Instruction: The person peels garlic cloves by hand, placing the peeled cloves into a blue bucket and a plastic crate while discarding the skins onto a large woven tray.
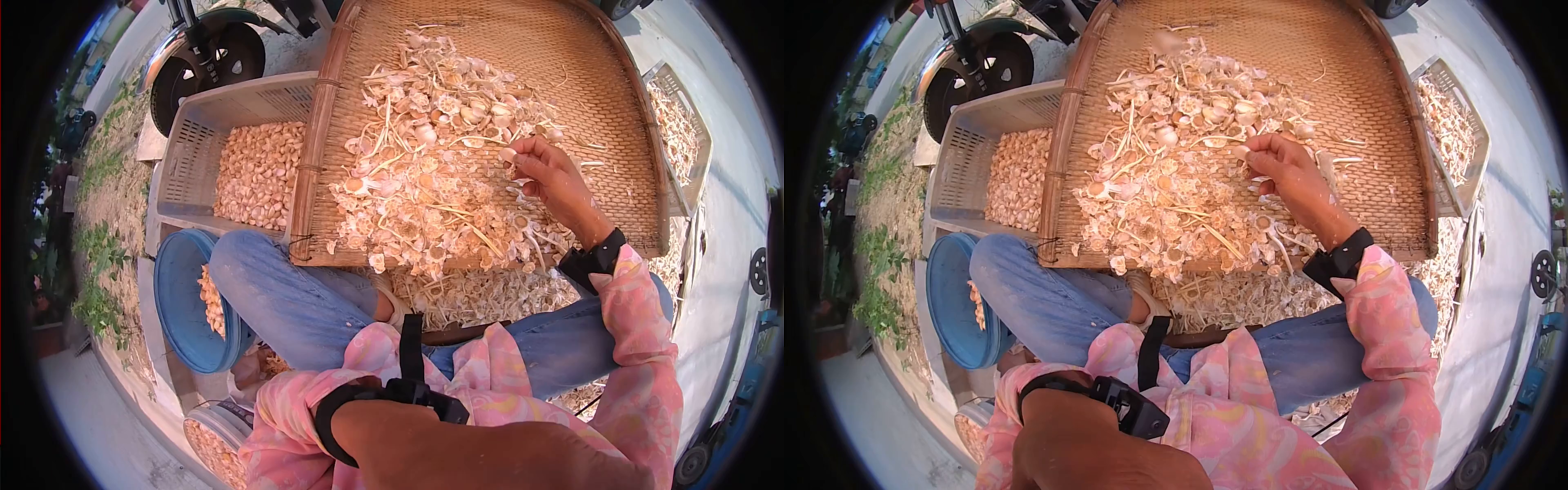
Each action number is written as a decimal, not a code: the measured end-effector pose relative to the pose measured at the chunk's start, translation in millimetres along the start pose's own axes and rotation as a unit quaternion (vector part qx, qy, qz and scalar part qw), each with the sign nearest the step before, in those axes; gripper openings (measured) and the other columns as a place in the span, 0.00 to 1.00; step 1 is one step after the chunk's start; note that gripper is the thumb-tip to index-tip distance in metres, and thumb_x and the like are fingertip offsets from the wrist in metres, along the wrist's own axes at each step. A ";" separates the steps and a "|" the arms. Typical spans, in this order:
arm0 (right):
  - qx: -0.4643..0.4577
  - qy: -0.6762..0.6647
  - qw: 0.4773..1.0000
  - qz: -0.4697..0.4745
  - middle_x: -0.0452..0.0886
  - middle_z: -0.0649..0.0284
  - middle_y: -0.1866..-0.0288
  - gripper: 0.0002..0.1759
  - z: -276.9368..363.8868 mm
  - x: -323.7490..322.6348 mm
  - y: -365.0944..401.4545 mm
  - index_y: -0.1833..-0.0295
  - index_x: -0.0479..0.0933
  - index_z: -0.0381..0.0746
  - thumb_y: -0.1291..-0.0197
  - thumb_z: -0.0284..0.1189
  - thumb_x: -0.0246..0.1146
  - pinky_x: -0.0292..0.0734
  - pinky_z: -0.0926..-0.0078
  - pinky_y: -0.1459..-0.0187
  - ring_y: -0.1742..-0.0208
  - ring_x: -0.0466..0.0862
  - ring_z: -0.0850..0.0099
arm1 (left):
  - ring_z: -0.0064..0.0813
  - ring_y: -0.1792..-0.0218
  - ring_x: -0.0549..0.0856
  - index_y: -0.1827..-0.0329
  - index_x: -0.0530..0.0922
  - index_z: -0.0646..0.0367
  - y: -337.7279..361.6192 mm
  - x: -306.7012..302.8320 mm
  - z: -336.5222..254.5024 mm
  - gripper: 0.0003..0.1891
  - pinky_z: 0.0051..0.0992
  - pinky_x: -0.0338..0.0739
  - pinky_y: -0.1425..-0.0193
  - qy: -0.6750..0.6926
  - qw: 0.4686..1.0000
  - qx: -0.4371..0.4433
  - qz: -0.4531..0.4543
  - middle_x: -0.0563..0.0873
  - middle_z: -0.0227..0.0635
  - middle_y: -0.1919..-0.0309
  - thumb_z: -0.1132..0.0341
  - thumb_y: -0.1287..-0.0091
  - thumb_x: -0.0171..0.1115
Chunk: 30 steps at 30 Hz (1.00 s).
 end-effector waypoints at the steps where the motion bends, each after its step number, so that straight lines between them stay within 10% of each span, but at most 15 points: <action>1: 0.005 0.009 1.000 0.001 0.74 0.74 0.62 0.10 0.2 2.1 1.2 0.51 0.70 0.42 0.36 0.31 0.54 0.69 0.88 0.68 0.64 0.75 0.85 | 0.33 0.67 0.79 0.63 0.76 0.70 1.5 2.2 -1.5 0.08 0.24 0.74 0.64 0.004 1.000 0.023 -0.014 0.78 0.41 0.67 0.71 0.36 0.57; 5: -0.012 0.002 1.000 0.001 0.75 0.72 0.65 0.11 -4.1 8.6 -2.4 0.53 0.71 0.40 0.39 0.33 0.57 0.69 0.85 0.69 0.66 0.75 0.83 | 0.29 0.71 0.78 0.62 0.75 0.70 1.9 2.3 -12.7 0.08 0.22 0.72 0.70 -0.069 0.993 0.081 -0.060 0.77 0.41 0.71 0.71 0.35 0.56; 9: -0.022 0.059 0.998 0.018 0.75 0.72 0.65 0.11 -4.1 12.3 -5.9 0.54 0.70 0.39 0.39 0.32 0.58 0.69 0.86 0.70 0.66 0.75 0.84 | 0.18 0.76 0.70 0.54 0.71 0.68 22.2 -46.1 -87.2 0.11 0.14 0.64 0.77 -0.148 0.958 -0.059 -0.240 0.72 0.37 0.73 0.69 0.33 0.52; 14: -0.037 0.054 0.998 0.001 0.73 0.72 0.66 0.10 -3.1 12.9 -7.1 0.54 0.70 0.39 0.39 0.31 0.58 0.69 0.87 0.70 0.68 0.72 0.85 | 0.16 0.77 0.66 0.49 0.70 0.66 81.7 -111.9 -189.6 0.13 0.12 0.63 0.79 -0.222 0.884 0.086 -0.402 0.68 0.32 0.71 0.67 0.31 0.50; 19: -0.097 0.051 0.993 0.051 0.72 0.72 0.66 0.10 14.6 25.5 10.7 0.54 0.70 0.39 0.40 0.29 0.59 0.69 0.87 0.68 0.67 0.72 0.85 | 0.23 0.60 0.79 0.40 0.68 0.65 108.2 -126.8 -256.1 0.20 0.19 0.74 0.61 -0.790 0.406 0.073 -0.453 0.76 0.40 0.51 0.64 0.32 0.53; 25: -0.204 0.081 0.967 0.133 0.72 0.72 0.65 0.08 14.2 44.1 22.3 0.56 0.70 0.38 0.40 0.26 0.60 0.69 0.85 0.65 0.65 0.71 0.84 | 0.22 0.62 0.81 0.44 0.71 0.65 33.7 -197.8 -89.7 0.19 0.19 0.75 0.60 -0.634 0.674 -0.218 -0.311 0.79 0.36 0.56 0.60 0.31 0.52; 30: -0.249 0.255 0.930 0.089 0.74 0.64 0.71 0.11 15.5 31.8 31.2 0.57 0.67 0.36 0.42 0.25 0.61 0.71 0.76 0.68 0.70 0.76 0.75 | 0.17 0.72 0.78 0.57 0.76 0.66 30.7 -238.7 -52.3 0.11 0.16 0.73 0.67 -0.562 0.709 -0.242 -0.350 0.80 0.30 0.71 0.66 0.33 0.55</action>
Point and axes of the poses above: each hand's wrist, its own y-axis away from the middle knuckle, its own x-axis out of the palm, z = x × y, the point moved 5 cm from there along -y, towards the middle knuckle
